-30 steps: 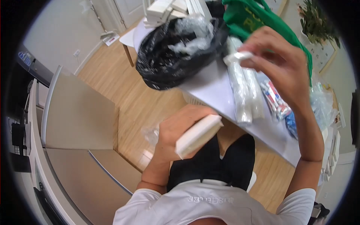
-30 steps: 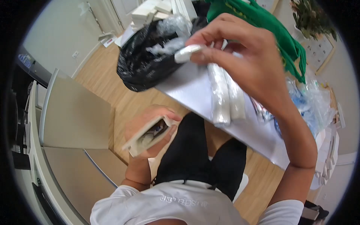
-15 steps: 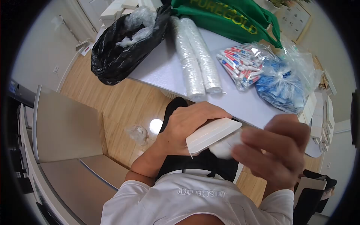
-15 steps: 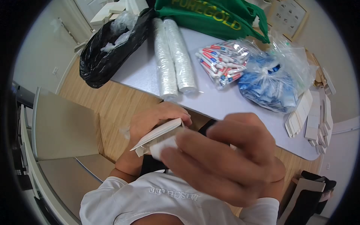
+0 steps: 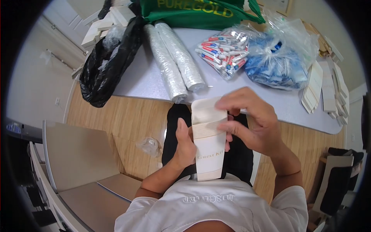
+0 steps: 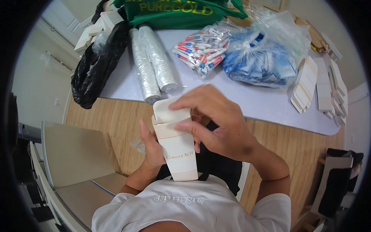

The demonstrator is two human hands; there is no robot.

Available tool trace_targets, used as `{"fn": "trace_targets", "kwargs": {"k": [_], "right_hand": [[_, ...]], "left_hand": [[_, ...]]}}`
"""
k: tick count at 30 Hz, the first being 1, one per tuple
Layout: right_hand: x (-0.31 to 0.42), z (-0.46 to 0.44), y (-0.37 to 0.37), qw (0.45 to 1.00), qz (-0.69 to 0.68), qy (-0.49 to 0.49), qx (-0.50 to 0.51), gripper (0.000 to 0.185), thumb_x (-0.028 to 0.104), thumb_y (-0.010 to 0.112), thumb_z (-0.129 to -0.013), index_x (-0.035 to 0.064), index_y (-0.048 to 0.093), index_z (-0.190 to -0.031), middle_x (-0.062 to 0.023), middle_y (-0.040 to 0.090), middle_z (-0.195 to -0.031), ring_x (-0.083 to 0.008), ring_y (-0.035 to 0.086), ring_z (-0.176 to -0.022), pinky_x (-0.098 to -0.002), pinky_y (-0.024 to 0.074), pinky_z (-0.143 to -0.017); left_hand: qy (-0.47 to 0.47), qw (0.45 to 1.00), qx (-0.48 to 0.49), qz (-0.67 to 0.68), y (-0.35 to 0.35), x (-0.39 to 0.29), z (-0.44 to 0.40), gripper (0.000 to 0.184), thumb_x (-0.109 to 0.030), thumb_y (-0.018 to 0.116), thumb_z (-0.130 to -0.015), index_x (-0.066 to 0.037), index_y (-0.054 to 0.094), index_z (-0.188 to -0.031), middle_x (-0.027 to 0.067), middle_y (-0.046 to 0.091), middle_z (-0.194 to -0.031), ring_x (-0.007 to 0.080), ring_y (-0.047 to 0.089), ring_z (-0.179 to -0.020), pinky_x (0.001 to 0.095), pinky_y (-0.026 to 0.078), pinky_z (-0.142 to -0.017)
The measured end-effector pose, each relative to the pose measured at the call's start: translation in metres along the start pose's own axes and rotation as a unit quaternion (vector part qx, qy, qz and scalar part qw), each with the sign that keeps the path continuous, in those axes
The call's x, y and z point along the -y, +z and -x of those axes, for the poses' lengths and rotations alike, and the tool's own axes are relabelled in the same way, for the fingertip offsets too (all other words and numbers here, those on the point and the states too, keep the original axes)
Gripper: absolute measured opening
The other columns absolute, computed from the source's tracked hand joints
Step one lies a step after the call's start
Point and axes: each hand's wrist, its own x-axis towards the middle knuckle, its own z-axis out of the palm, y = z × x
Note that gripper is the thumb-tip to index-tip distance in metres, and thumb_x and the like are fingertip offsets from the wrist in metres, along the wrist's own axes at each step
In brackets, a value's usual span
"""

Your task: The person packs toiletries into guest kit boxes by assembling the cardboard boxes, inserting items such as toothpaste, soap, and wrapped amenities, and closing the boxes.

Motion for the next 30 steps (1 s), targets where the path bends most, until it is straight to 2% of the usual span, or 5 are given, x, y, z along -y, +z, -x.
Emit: {"fn": "trace_targets", "kwargs": {"k": [2,11,20,25,30], "right_hand": [[-0.007,0.009,0.005,0.985,0.081,-0.006,-0.151,0.03,0.002,0.076,-0.07,0.0023,0.065,-0.098,-0.0062,0.057,-0.086,-0.0105,0.052,-0.071,-0.0215,0.0435,-0.061],[-0.028,0.036,0.036,0.975,-0.098,0.056,-0.19,0.027,-0.001,0.071,-0.076,-0.0006,0.064,-0.102,-0.0049,0.056,-0.087,-0.007,0.055,-0.07,-0.0197,0.0455,-0.056],[-0.026,0.041,0.039,0.985,-0.052,0.023,-0.163,0.024,0.002,0.068,-0.079,-0.0005,0.063,-0.102,-0.0072,0.051,-0.094,-0.0083,0.055,-0.075,-0.0211,0.0475,-0.057],[-0.031,0.046,0.024,0.981,-0.177,0.06,-0.042,0.018,0.001,0.064,-0.08,0.0004,0.061,-0.098,-0.0061,0.049,-0.093,-0.0095,0.053,-0.074,-0.0204,0.0446,-0.059],[-0.032,0.042,0.0,0.988,-0.144,0.048,-0.026,0.013,0.003,0.06,-0.084,0.0003,0.063,-0.096,-0.0056,0.051,-0.091,-0.0078,0.051,-0.072,-0.0205,0.0417,-0.057]], "left_hand": [[0.001,0.999,-0.035,0.021,0.005,0.0,-0.003,0.097,-0.073,0.007,-0.084,0.005,0.047,-0.123,0.018,0.062,-0.091,0.0265,0.064,-0.074,0.0347,0.053,-0.067],[-0.031,0.996,0.009,0.089,0.002,-0.003,-0.01,0.07,-0.05,0.031,-0.083,0.007,0.049,-0.118,0.0216,0.062,-0.086,0.0327,0.063,-0.069,0.0407,0.054,-0.067],[-0.056,0.98,-0.003,0.19,-0.001,-0.006,-0.001,0.066,-0.039,0.035,-0.079,0.006,0.042,-0.127,0.024,0.053,-0.117,0.0394,0.063,-0.087,0.0518,0.053,-0.075],[-0.081,0.981,0.042,0.17,0.002,-0.008,0.0,0.063,-0.034,0.034,-0.08,0.008,0.042,-0.126,0.026,0.057,-0.112,0.0415,0.062,-0.089,0.0495,0.052,-0.08],[-0.134,0.974,0.049,0.178,0.005,-0.004,-0.006,0.062,-0.032,0.033,-0.081,0.011,0.042,-0.124,0.0277,0.059,-0.107,0.0408,0.062,-0.09,0.0455,0.051,-0.085]]}}
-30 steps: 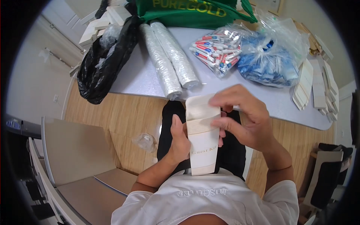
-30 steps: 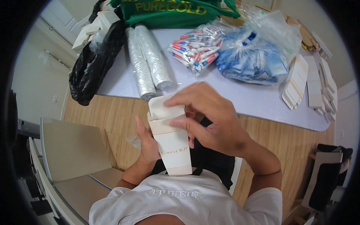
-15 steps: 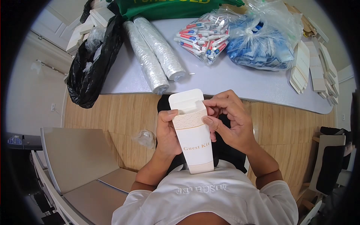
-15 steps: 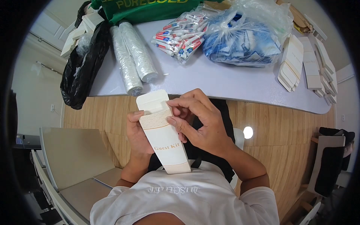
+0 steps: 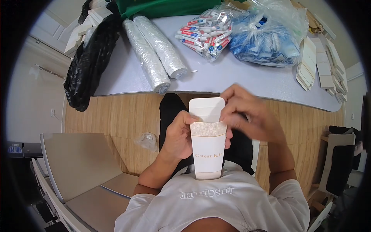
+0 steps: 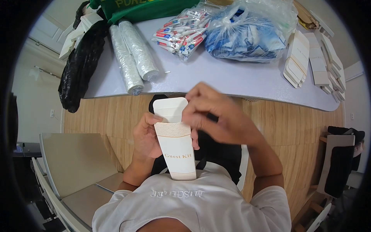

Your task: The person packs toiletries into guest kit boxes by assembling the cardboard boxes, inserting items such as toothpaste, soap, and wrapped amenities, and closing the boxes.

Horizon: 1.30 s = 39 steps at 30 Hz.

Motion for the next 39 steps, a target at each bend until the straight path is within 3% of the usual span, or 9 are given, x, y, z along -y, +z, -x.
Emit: {"fn": "trace_targets", "kwargs": {"k": [10,13,14,15,17,20,24,33,39], "right_hand": [[0.022,-0.038,-0.024,0.982,0.069,0.137,0.109,0.017,0.014,0.068,-0.083,-0.0031,0.069,-0.081,-0.0024,0.062,-0.072,-0.0052,0.052,-0.06,-0.0222,0.0414,-0.053],[0.033,-0.031,-0.018,0.967,0.017,0.226,0.114,0.019,0.015,0.066,-0.085,-0.0018,0.07,-0.093,-0.0052,0.068,-0.074,-0.0062,0.058,-0.063,-0.0201,0.0466,-0.055],[0.035,-0.028,-0.016,0.964,-0.028,0.241,0.109,0.021,0.017,0.064,-0.087,-0.0003,0.07,-0.098,-0.0055,0.068,-0.078,-0.0062,0.057,-0.061,-0.0189,0.0464,-0.052],[0.034,-0.028,-0.016,0.965,-0.027,0.235,0.116,0.021,0.017,0.064,-0.087,-0.0003,0.07,-0.098,-0.0055,0.068,-0.078,-0.0062,0.057,-0.061,-0.0189,0.0464,-0.052],[0.033,-0.027,-0.014,0.962,-0.04,0.25,0.098,0.022,0.017,0.063,-0.088,-0.0008,0.069,-0.099,-0.0052,0.068,-0.079,-0.0064,0.058,-0.061,-0.019,0.0481,-0.052],[0.023,-0.026,-0.008,0.96,-0.08,0.251,0.097,0.022,0.018,0.063,-0.089,-0.0002,0.069,-0.1,-0.0047,0.067,-0.079,-0.006,0.058,-0.061,-0.0191,0.0478,-0.051],[0.022,-0.029,-0.008,0.965,-0.058,0.237,0.097,0.022,0.018,0.062,-0.089,0.0006,0.069,-0.101,-0.0044,0.067,-0.079,-0.0062,0.058,-0.062,-0.0192,0.0481,-0.052],[0.028,-0.022,-0.008,0.973,-0.059,0.206,0.09,0.019,0.014,0.062,-0.089,0.0013,0.069,-0.102,-0.0081,0.069,-0.085,-0.0078,0.061,-0.066,-0.0197,0.0497,-0.051],[0.022,-0.016,-0.013,0.975,-0.06,0.204,0.069,0.018,0.011,0.062,-0.088,0.0024,0.069,-0.102,-0.0099,0.069,-0.088,-0.0085,0.062,-0.066,-0.0198,0.0506,-0.052]], "left_hand": [[-0.035,0.982,-0.087,-0.163,0.018,0.0,0.0,0.053,-0.038,0.036,-0.096,0.005,0.044,-0.126,0.0171,0.059,-0.114,0.0246,0.062,-0.098,0.0368,0.05,-0.087],[0.341,0.68,-0.249,-0.599,0.018,-0.026,0.025,0.036,-0.009,0.068,-0.083,-0.002,0.055,-0.116,0.0094,0.059,-0.105,0.0177,0.058,-0.094,0.0316,0.045,-0.079],[0.461,0.373,-0.339,-0.73,0.009,-0.065,0.032,0.041,-0.009,0.073,-0.077,-0.003,0.057,-0.114,0.011,0.06,-0.104,0.0238,0.058,-0.095,0.037,0.042,-0.085],[0.512,0.169,-0.375,-0.754,-0.006,-0.115,0.039,0.049,-0.016,0.077,-0.073,-0.002,0.056,-0.115,0.0142,0.057,-0.112,0.0292,0.053,-0.104,0.0421,0.036,-0.092],[0.465,-0.009,-0.52,-0.717,-0.017,-0.185,0.05,0.061,-0.035,0.078,-0.072,-0.01,0.055,-0.122,0.0217,0.04,-0.132,0.0392,0.034,-0.124,0.0464,0.029,-0.1],[0.394,0.146,-0.408,-0.811,-0.09,-0.297,0.057,0.07,-0.039,0.075,-0.074,-0.016,0.047,-0.134,0.0263,0.035,-0.137,0.0454,0.029,-0.129,0.0491,0.026,-0.105],[0.291,0.315,-0.291,-0.855,-0.08,-0.277,-0.008,0.072,0.007,0.057,-0.072,-0.023,0.044,-0.137,0.0212,0.053,-0.118,0.036,0.05,-0.114,0.0398,0.04,-0.096],[0.245,0.205,-0.391,-0.863,-0.122,-0.369,-0.119,0.028,-0.001,0.053,-0.07,0.005,0.066,-0.094,0.0301,0.062,-0.087,0.0426,0.062,-0.083,0.0451,0.049,-0.074],[0.196,0.799,-0.386,-0.416,-0.118,-0.399,-0.138,0.036,0.007,0.038,-0.082,-0.002,0.06,-0.109,0.0145,0.063,-0.101,0.0269,0.062,-0.086,0.0326,0.05,-0.075]]}}
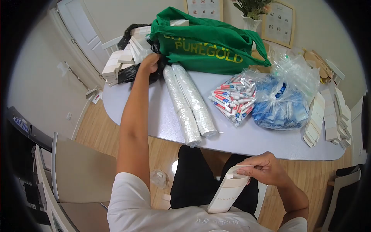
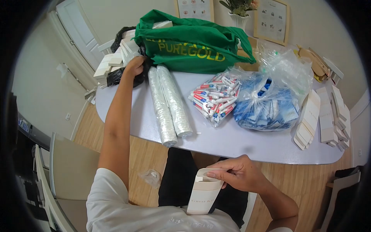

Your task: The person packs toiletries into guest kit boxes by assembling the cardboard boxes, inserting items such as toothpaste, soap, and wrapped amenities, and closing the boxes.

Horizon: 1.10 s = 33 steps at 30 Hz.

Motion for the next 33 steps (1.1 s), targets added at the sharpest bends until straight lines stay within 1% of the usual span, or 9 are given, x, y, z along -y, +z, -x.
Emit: {"fn": "trace_targets", "kwargs": {"k": [2,9,10,16,20,22,26,28,33], "right_hand": [[0.001,-0.002,0.0,1.0,0.01,-0.019,0.008,0.018,0.01,0.062,-0.088,0.0022,0.069,-0.102,-0.0097,0.07,-0.088,-0.0085,0.062,-0.067,-0.0203,0.0506,-0.052],[0.008,-0.005,0.01,0.994,0.111,-0.012,-0.014,0.02,0.014,0.06,-0.089,0.0069,0.069,-0.105,-0.0079,0.07,-0.091,-0.0081,0.062,-0.062,-0.0215,0.0524,-0.053],[0.007,-0.004,0.013,0.992,0.114,-0.031,-0.037,0.018,0.01,0.062,-0.087,0.0045,0.069,-0.103,-0.008,0.07,-0.087,-0.0079,0.061,-0.06,-0.0215,0.051,-0.052],[-0.01,-0.002,0.01,0.983,0.149,-0.076,-0.071,0.021,0.01,0.064,-0.085,0.0067,0.069,-0.106,-0.0069,0.069,-0.081,-0.0082,0.058,-0.057,-0.0207,0.048,-0.049],[-0.022,-0.004,0.016,0.969,0.208,-0.126,0.042,0.022,0.011,0.063,-0.086,0.0076,0.068,-0.107,-0.0063,0.068,-0.081,-0.0104,0.057,-0.057,-0.0229,0.0483,-0.049],[-0.034,-0.006,0.02,0.962,0.217,-0.157,0.052,0.021,0.01,0.062,-0.086,0.0086,0.069,-0.106,-0.0065,0.068,-0.084,-0.0107,0.059,-0.062,-0.0242,0.0501,-0.051],[-0.024,-0.007,0.009,0.99,0.11,-0.086,-0.021,0.018,0.009,0.063,-0.086,0.0052,0.069,-0.103,-0.0058,0.069,-0.082,-0.0077,0.061,-0.064,-0.021,0.0502,-0.051],[-0.018,-0.008,0.005,0.998,0.034,-0.033,-0.037,0.019,0.01,0.063,-0.087,0.0001,0.068,-0.102,-0.0068,0.068,-0.077,-0.0068,0.059,-0.059,-0.0201,0.049,-0.048],[-0.022,-0.016,0.006,0.998,-0.015,0.045,-0.029,0.021,0.012,0.062,-0.088,-0.0021,0.067,-0.102,-0.0062,0.066,-0.074,-0.0063,0.058,-0.057,-0.0195,0.0474,-0.046]], "left_hand": [[0.136,0.978,-0.049,-0.149,-0.002,0.021,0.003,0.026,0.003,0.051,-0.078,0.008,0.059,-0.102,0.0194,0.063,-0.092,0.0314,0.063,-0.079,0.0411,0.051,-0.073],[0.551,0.548,-0.221,-0.589,-0.024,0.051,-0.01,0.026,-0.003,0.046,-0.081,0.005,0.049,-0.106,0.0317,0.05,-0.106,0.0456,0.052,-0.096,0.0468,0.046,-0.081],[0.413,0.65,-0.234,-0.593,-0.004,0.032,0.018,0.025,-0.003,0.048,-0.08,0.005,0.05,-0.103,0.0312,0.051,-0.1,0.0465,0.052,-0.094,0.048,0.045,-0.082],[0.562,0.567,-0.232,-0.556,0.001,-0.003,0.093,0.042,-0.023,0.067,-0.074,-0.002,0.061,-0.11,0.0268,0.056,-0.109,0.0443,0.055,-0.095,0.0482,0.047,-0.085],[0.491,0.857,-0.088,-0.128,0.078,0.018,0.275,0.026,-0.003,0.06,-0.086,0.007,0.057,-0.11,0.019,0.058,-0.106,0.0178,0.058,-0.097,0.0282,0.052,-0.078],[0.519,0.847,0.038,-0.114,0.084,0.066,0.329,0.026,0.006,0.053,-0.086,0.01,0.05,-0.111,0.0216,0.056,-0.107,0.0227,0.059,-0.096,0.0317,0.052,-0.079],[0.257,0.933,0.253,-0.007,0.114,0.152,0.378,0.079,-0.009,0.074,-0.073,0.002,0.027,-0.136,0.0163,0.041,-0.127,0.0257,0.046,-0.118,0.0397,0.041,-0.099],[-0.049,0.919,0.328,0.214,0.126,0.16,0.386,0.077,-0.023,0.07,-0.079,0.004,0.027,-0.137,0.0199,0.046,-0.129,0.0287,0.05,-0.119,0.0414,0.041,-0.099],[-0.167,0.813,0.432,0.352,0.149,0.171,0.382,0.054,-0.027,0.061,-0.085,0.008,0.044,-0.123,0.0199,0.058,-0.107,0.0268,0.063,-0.095,0.0396,0.052,-0.086]]}}
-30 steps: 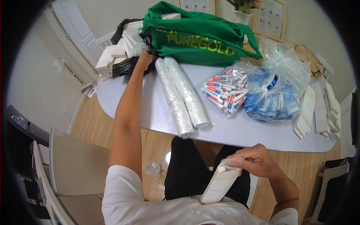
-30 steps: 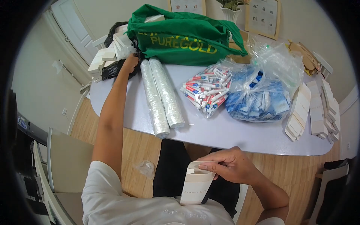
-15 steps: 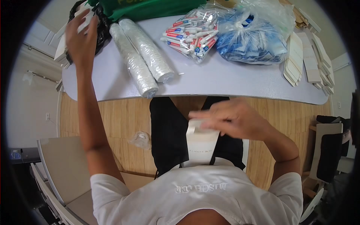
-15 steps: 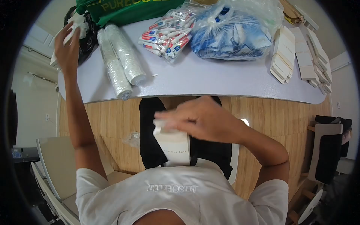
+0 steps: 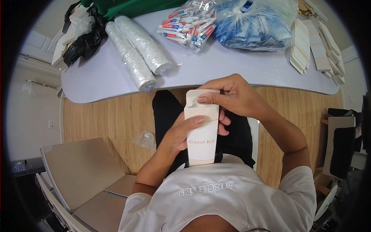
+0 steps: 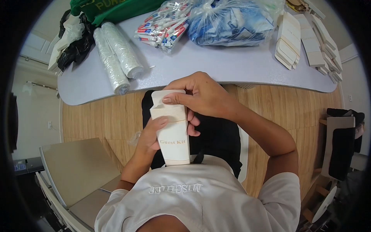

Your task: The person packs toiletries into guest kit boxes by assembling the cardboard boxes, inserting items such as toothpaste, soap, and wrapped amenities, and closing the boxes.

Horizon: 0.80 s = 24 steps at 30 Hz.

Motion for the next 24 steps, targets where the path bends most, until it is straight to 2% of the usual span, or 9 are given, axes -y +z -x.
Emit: {"fn": "trace_targets", "kwargs": {"k": [2,4,5,6,8,12,13,20,24], "right_hand": [[-0.008,-0.003,-0.001,1.0,-0.004,0.008,-0.013,0.023,0.016,0.059,-0.091,-0.0026,0.067,-0.101,-0.0055,0.065,-0.072,-0.0066,0.057,-0.057,-0.0196,0.0474,-0.047],[-0.007,0.001,-0.003,1.0,0.011,0.009,-0.012,0.024,0.018,0.058,-0.092,-0.0027,0.067,-0.101,-0.006,0.065,-0.071,-0.0067,0.058,-0.056,-0.0198,0.0479,-0.048],[-0.007,0.003,-0.004,1.0,0.026,0.011,-0.011,0.026,0.02,0.056,-0.093,-0.0028,0.067,-0.1,-0.0064,0.065,-0.071,-0.0069,0.058,-0.056,-0.0201,0.0485,-0.05],[-0.008,0.004,-0.007,1.0,0.024,0.011,-0.012,0.026,0.02,0.056,-0.093,-0.0028,0.067,-0.1,-0.0064,0.065,-0.071,-0.0069,0.058,-0.056,-0.0201,0.0485,-0.05],[-0.008,0.004,-0.018,0.998,0.013,0.025,0.059,0.03,0.023,0.054,-0.094,-0.003,0.068,-0.1,-0.0064,0.065,-0.07,-0.0067,0.058,-0.058,-0.0207,0.0496,-0.052],[-0.001,0.007,-0.03,0.993,0.019,0.045,0.109,0.025,0.021,0.063,-0.089,-0.0026,0.07,-0.094,-0.0061,0.067,-0.075,-0.0071,0.057,-0.062,-0.0214,0.0457,-0.052],[0.005,0.008,-0.03,0.992,0.02,0.077,0.101,0.023,0.018,0.07,-0.083,-0.0016,0.07,-0.093,-0.0071,0.068,-0.077,-0.0077,0.057,-0.063,-0.0213,0.0439,-0.052],[0.006,0.009,-0.024,0.984,-0.045,0.122,0.122,0.023,0.011,0.077,-0.074,-0.0021,0.071,-0.091,-0.007,0.068,-0.077,-0.0087,0.058,-0.064,-0.021,0.0425,-0.05],[0.012,0.012,-0.023,0.983,0.034,0.14,0.116,0.026,0.01,0.078,-0.07,-0.0027,0.071,-0.091,-0.0068,0.068,-0.074,-0.0085,0.056,-0.058,-0.0214,0.0412,-0.047]], "left_hand": [[-0.004,1.0,-0.012,0.007,0.001,0.006,-0.004,0.049,-0.025,0.061,-0.086,0.007,0.047,-0.119,0.0183,0.059,-0.104,0.0251,0.065,-0.09,0.0383,0.054,-0.082],[-0.055,0.989,-0.121,-0.061,0.01,0.008,-0.003,0.04,-0.02,0.058,-0.084,0.006,0.048,-0.113,0.0187,0.057,-0.099,0.0242,0.064,-0.074,0.0392,0.057,-0.069],[-0.072,0.988,-0.119,-0.066,0.009,0.008,-0.001,0.037,-0.017,0.058,-0.085,0.006,0.049,-0.113,0.0172,0.057,-0.097,0.0236,0.064,-0.074,0.0386,0.057,-0.068],[-0.074,0.988,-0.12,-0.066,0.01,0.009,-0.001,0.037,-0.017,0.058,-0.085,0.006,0.049,-0.113,0.0172,0.057,-0.097,0.0236,0.064,-0.074,0.0386,0.057,-0.068],[-0.054,0.988,-0.122,-0.08,0.015,0.011,-0.001,0.039,-0.017,0.06,-0.084,0.006,0.049,-0.114,0.0174,0.059,-0.095,0.0233,0.064,-0.074,0.0377,0.057,-0.068],[-0.077,0.986,-0.116,-0.093,0.025,0.012,0.002,0.042,-0.016,0.061,-0.084,0.007,0.047,-0.118,0.0177,0.061,-0.096,0.0232,0.065,-0.075,0.0359,0.057,-0.066],[-0.086,0.987,-0.102,-0.089,0.025,0.011,0.004,0.04,-0.014,0.061,-0.086,0.006,0.049,-0.118,0.0159,0.061,-0.099,0.0219,0.065,-0.077,0.0336,0.056,-0.068],[-0.112,0.987,-0.083,-0.081,0.028,0.016,0.006,0.036,-0.013,0.062,-0.087,0.005,0.053,-0.117,0.0141,0.062,-0.104,0.0199,0.065,-0.08,0.0313,0.056,-0.071],[-0.117,0.985,-0.081,-0.096,0.03,0.018,0.007,0.036,-0.013,0.062,-0.088,0.005,0.052,-0.117,0.0139,0.062,-0.104,0.0196,0.065,-0.081,0.0314,0.056,-0.072]]}}
